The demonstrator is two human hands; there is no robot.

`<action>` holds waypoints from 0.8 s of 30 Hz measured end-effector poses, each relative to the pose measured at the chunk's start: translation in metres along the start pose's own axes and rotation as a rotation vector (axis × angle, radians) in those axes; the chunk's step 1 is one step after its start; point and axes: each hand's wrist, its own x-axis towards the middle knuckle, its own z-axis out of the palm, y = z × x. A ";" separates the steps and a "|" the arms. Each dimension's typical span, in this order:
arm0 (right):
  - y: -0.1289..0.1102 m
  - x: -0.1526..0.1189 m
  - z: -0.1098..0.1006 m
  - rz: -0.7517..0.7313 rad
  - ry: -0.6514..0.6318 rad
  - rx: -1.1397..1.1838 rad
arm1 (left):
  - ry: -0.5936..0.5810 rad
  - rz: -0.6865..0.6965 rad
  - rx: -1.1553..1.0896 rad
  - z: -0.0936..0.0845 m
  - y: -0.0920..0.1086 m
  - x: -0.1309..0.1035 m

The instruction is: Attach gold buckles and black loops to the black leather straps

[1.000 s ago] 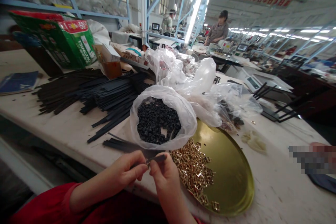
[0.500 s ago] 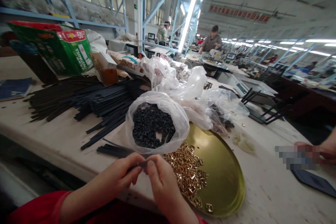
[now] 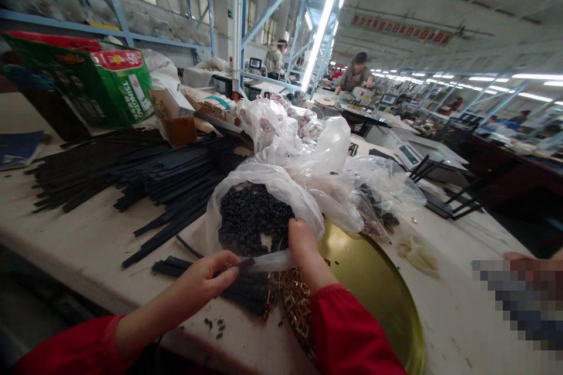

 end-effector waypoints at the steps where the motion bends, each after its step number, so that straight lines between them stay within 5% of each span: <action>1: 0.000 0.000 -0.002 0.001 0.001 0.024 | -0.003 0.004 -0.011 0.001 -0.001 0.000; 6: -0.018 -0.021 -0.017 -0.025 -0.043 0.269 | 0.081 0.038 -0.021 -0.001 -0.001 -0.006; 10: -0.045 -0.072 -0.023 -0.061 -0.270 0.620 | 0.169 0.079 -0.061 -0.002 0.005 -0.016; 14: -0.061 -0.116 -0.028 0.073 -0.471 1.035 | 0.054 0.102 -0.070 0.002 0.014 -0.030; 24: -0.063 -0.167 -0.037 -0.035 -0.329 1.041 | -0.083 0.013 0.027 0.011 0.023 -0.058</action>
